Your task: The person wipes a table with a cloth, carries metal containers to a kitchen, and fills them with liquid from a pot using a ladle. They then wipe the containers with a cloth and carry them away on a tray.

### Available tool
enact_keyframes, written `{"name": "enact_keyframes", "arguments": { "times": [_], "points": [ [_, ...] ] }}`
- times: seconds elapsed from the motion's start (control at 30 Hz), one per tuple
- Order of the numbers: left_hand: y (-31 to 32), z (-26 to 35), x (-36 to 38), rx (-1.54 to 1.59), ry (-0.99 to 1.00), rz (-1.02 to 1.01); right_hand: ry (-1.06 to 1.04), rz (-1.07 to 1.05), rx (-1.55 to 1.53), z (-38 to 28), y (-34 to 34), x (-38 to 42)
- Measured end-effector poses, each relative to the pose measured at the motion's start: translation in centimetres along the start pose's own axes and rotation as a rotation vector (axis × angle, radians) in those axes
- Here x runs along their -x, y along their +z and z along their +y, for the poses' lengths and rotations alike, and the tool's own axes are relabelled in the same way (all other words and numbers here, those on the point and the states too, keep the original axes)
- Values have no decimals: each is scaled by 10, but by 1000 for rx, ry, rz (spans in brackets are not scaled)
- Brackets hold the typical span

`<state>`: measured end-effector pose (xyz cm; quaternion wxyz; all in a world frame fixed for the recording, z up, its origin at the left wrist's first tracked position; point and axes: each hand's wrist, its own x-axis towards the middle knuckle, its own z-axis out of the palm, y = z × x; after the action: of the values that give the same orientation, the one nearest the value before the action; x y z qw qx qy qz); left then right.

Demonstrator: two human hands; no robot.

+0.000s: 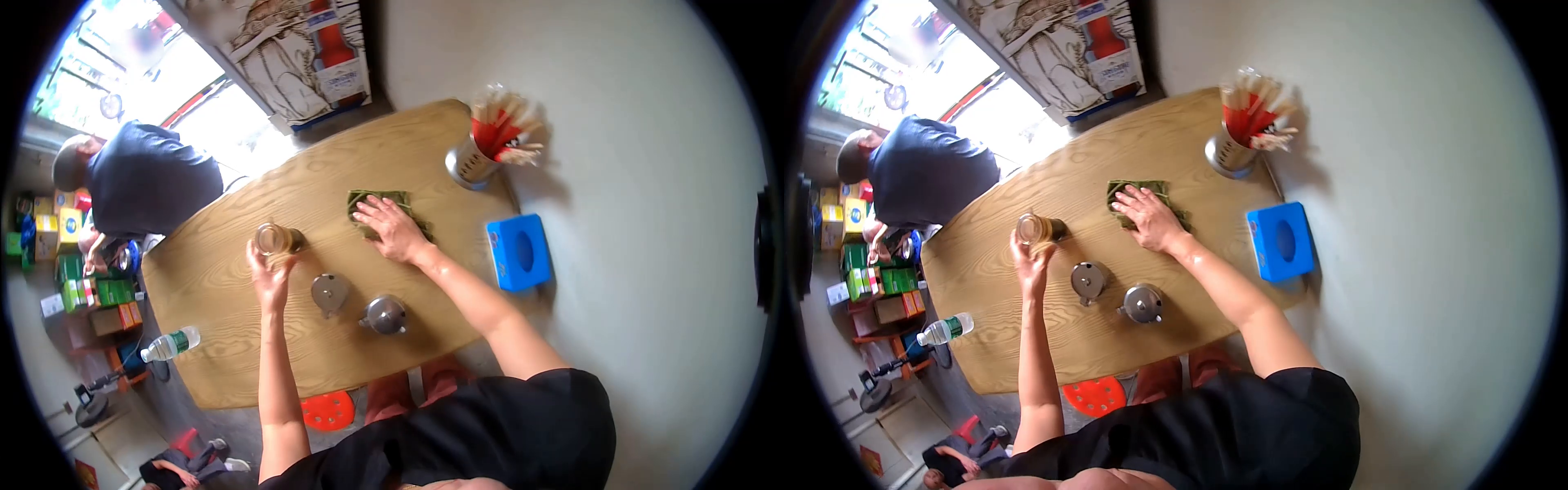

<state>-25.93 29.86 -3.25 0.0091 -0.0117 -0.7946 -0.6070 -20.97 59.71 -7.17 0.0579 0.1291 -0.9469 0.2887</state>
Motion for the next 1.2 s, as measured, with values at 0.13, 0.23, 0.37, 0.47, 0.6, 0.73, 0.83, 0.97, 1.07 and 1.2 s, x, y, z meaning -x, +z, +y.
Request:
{"name": "enact_keyframes", "arguments": {
  "times": [0.13,0.23,0.37,0.47,0.6,0.73,0.83,0.97,1.07,1.2],
  "points": [
    [26,81,48,-370,257,125,228,132,16,-1,-30,81],
    [110,120,92,-280,353,-422,364,155,17,-30,-39,152],
    [239,123,130,-164,387,-782,392,154,-16,-56,-37,264],
    [289,121,138,-248,520,-879,687,379,-163,-83,-61,322],
    [306,110,142,-326,497,-991,743,841,-19,-75,-146,286],
    [318,88,147,-190,523,-897,637,627,129,4,-165,198],
    [326,70,148,-84,594,-840,458,401,246,35,-142,178],
    [323,63,153,-14,617,-814,383,275,27,8,-144,220],
    [321,63,156,-64,591,-874,406,108,-1,2,-161,244],
    [317,75,158,-116,569,-887,630,-3,71,-17,-199,242]
  ]
}}
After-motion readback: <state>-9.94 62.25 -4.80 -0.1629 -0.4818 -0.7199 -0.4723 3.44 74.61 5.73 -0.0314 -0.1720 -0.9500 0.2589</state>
